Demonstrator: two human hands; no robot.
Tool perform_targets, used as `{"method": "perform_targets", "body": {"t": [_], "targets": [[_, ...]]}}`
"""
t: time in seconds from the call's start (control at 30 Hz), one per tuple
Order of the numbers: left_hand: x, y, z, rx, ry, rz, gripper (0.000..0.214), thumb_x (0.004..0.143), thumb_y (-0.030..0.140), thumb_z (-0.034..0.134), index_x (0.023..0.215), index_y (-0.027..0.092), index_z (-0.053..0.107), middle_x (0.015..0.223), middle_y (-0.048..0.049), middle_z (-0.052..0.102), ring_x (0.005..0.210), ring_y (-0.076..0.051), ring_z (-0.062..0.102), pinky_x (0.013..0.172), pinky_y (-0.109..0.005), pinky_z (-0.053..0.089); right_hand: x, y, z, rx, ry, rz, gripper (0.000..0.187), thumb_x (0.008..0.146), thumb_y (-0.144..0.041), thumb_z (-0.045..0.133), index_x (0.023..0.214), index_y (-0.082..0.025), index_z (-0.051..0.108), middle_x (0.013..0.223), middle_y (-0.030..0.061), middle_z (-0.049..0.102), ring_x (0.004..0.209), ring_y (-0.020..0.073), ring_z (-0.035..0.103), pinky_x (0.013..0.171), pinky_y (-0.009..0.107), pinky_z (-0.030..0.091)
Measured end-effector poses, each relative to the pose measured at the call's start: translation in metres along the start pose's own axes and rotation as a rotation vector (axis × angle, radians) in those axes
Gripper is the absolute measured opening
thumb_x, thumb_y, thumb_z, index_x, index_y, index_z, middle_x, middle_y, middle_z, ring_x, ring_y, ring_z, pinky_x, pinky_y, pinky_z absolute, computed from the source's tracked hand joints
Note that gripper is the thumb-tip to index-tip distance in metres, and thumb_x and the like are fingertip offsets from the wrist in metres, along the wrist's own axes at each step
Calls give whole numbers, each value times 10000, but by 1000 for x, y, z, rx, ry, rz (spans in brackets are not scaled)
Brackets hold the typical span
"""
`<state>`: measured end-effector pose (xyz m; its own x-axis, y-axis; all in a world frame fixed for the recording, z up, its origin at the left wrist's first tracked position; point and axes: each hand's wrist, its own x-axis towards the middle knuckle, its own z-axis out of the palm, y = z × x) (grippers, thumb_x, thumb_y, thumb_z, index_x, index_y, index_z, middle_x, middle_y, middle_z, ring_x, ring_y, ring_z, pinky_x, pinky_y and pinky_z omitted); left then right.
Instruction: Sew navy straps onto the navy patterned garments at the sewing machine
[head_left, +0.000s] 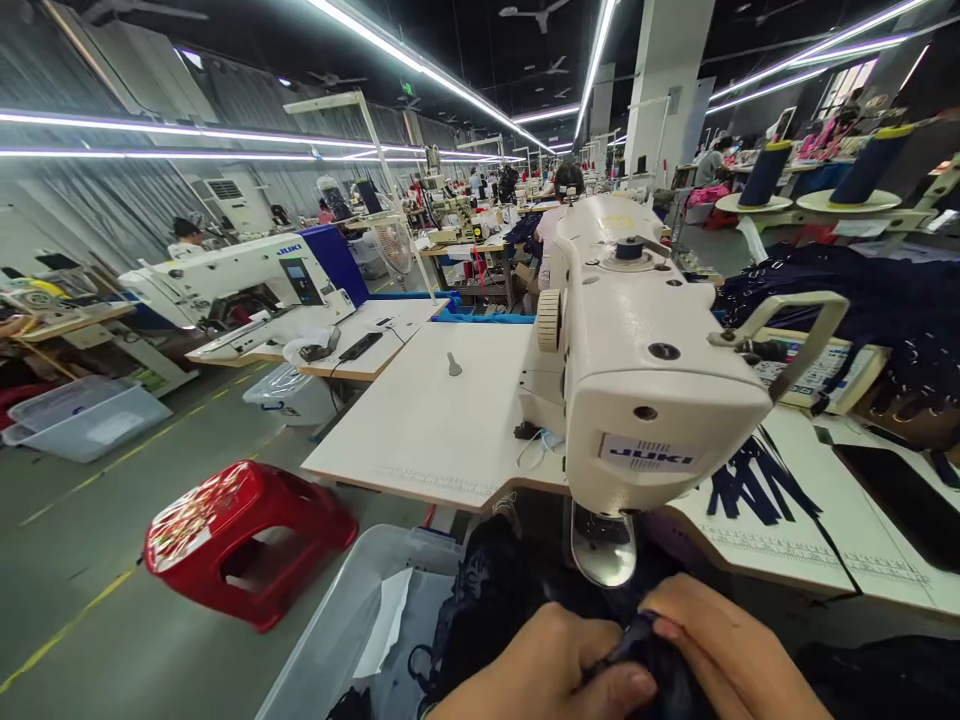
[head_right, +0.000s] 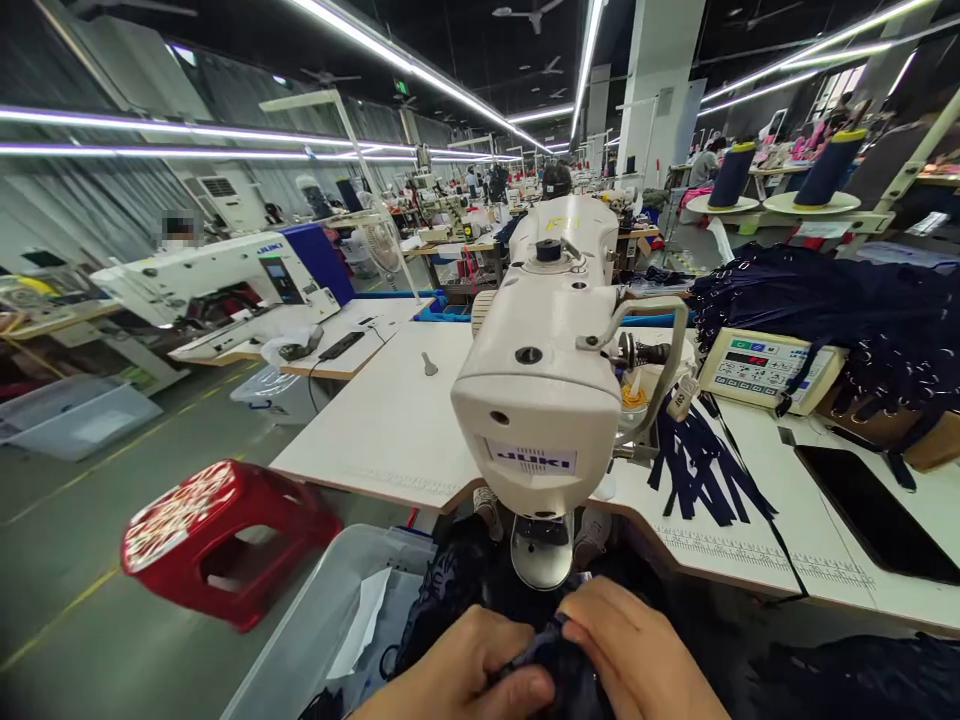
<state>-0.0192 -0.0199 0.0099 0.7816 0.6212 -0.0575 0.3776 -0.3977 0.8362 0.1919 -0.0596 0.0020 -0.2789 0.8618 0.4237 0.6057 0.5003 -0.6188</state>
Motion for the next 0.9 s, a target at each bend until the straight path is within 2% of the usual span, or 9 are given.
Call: {"method": "perform_targets", "body": {"t": [0.1,0.2,0.27,0.33,0.43,0.57,0.67,0.73,0.9], "targets": [[3,-3,-4,54,237,-131,438,1004,403,371,623,187,361,555,71,324,498,-66,294,445,-195,226,25,13,21,-376,272,-235,208,991,-178,412,962,-181,618,789,43,693,686,168,662,619,245,518],[10,-16,1,371,508,-113,402,1004,340,373,647,189,478,542,43,442,488,-99,427,470,-212,321,40,17,33,-591,301,-300,264,992,-131,378,928,-137,635,787,68,704,670,188,651,600,281,488],[12,-24,5,577,701,-20,280,992,283,401,844,165,608,749,-45,627,708,-179,604,643,-271,451,44,16,33,-627,271,-299,288,995,-127,366,922,-130,644,795,71,705,673,192,648,604,291,478],[12,-26,7,735,825,168,215,976,210,448,1104,155,611,1056,-103,666,1036,-228,602,903,-349,438,44,14,29,-630,267,-276,290,999,-156,376,898,-143,647,778,63,698,679,201,649,614,303,475],[11,-24,6,882,688,394,304,976,185,477,1270,195,553,1226,-37,635,1211,-164,517,1075,-318,315,39,18,28,-560,256,-181,299,1011,-237,378,852,-186,626,751,46,683,689,207,658,578,298,460],[12,-19,5,937,444,280,379,1016,280,406,1386,223,465,1363,-9,557,1283,-155,449,1064,-328,309,30,32,36,-287,245,159,233,977,-402,452,890,-221,570,798,29,695,680,191,678,528,269,463],[15,-16,5,974,417,234,412,1017,323,402,1425,266,410,1387,11,536,1273,-146,445,1013,-332,335,26,43,39,63,167,442,233,946,-458,474,924,-234,533,804,15,697,684,173,681,581,252,510],[17,-14,7,1002,435,224,400,1016,337,407,1412,283,425,1372,28,546,1251,-139,454,989,-331,340,26,47,38,250,137,526,240,950,-461,448,951,-231,516,814,17,686,752,175,679,653,255,526],[24,-11,13,1030,530,173,350,1015,359,411,1338,274,513,1313,27,579,1195,-158,473,972,-349,324,30,51,34,223,235,561,222,929,-451,470,895,-233,498,716,-9,608,725,173,636,673,264,506]]}}
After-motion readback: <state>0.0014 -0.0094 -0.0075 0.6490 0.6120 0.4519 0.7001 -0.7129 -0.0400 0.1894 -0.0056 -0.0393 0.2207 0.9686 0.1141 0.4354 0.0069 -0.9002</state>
